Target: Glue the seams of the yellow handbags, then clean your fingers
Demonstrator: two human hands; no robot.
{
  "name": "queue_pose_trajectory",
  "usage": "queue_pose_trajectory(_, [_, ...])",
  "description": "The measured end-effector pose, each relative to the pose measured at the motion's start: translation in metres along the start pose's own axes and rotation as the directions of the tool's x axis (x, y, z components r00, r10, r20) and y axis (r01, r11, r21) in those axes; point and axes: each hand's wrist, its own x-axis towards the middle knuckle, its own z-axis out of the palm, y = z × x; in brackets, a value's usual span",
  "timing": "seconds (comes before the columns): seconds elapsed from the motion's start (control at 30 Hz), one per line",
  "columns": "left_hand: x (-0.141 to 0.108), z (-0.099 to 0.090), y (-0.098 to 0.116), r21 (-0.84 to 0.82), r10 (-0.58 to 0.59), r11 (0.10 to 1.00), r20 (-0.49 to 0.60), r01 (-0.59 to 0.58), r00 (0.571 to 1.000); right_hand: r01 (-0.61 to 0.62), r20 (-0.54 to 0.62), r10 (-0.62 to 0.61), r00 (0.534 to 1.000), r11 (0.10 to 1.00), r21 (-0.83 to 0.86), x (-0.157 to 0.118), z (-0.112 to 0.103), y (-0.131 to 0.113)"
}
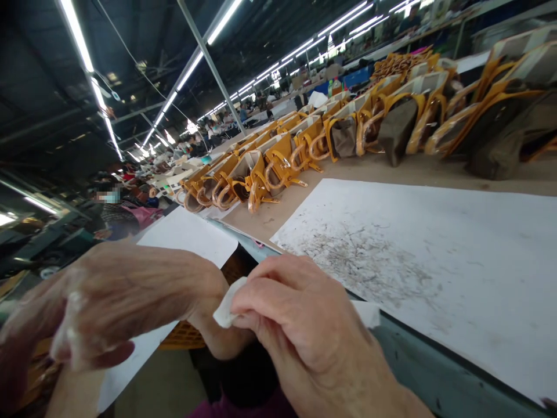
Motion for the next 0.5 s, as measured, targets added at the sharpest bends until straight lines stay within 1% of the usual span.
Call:
queue_pose_trajectory(0.03, [0.001,0.0,0.008,-0.008,-0.016,1.0,-0.005,0.016,1.0,0.031,0.006,-0.031,1.0,0.999,0.019,-0.001,0.005,0.001])
queue_pose_trajectory(0.1, [0.0,0.001,0.023,-0.014,-0.037,0.999,-0.043,0.036,0.998,0.081,0.067,-0.084,0.994,0.996,0.046,-0.005,0.016,0.007])
queue_pose_trajectory(0.17, [-0.004,0.004,0.038,-0.006,-0.054,0.999,-0.078,0.054,0.996,0.072,0.118,-0.076,0.99,0.997,0.035,-0.013,0.025,0.014])
queue_pose_trajectory(0.2, [-0.006,0.005,0.044,-0.002,-0.056,0.998,-0.093,0.056,0.994,0.05,0.112,-0.053,0.992,0.998,0.024,-0.017,0.028,0.017])
queue_pose_trajectory(0.23, [-0.009,0.005,0.051,0.0,-0.051,0.999,-0.111,0.051,0.993,0.022,0.09,-0.024,0.996,1.0,0.018,-0.02,0.029,0.02])
queue_pose_trajectory(0.3, [-0.012,0.005,0.061,-0.003,-0.023,1.0,-0.156,0.023,0.988,-0.042,0.008,0.041,0.999,0.998,0.056,-0.021,0.03,0.023])
queue_pose_trajectory(0.37, [-0.013,-0.001,0.067,-0.013,0.001,1.0,-0.173,-0.003,0.985,-0.05,-0.08,0.061,0.995,0.99,0.133,-0.015,0.03,0.021])
queue_pose_trajectory(0.43, [-0.011,-0.009,0.065,-0.02,0.004,1.0,-0.123,-0.006,0.992,-0.016,-0.158,0.048,0.986,0.98,0.2,-0.004,0.031,0.015])
queue_pose_trajectory(0.5, [-0.009,-0.019,0.056,-0.002,-0.006,1.0,-0.051,0.006,0.999,-0.011,-0.213,0.071,0.975,0.963,0.27,0.01,0.031,0.005])
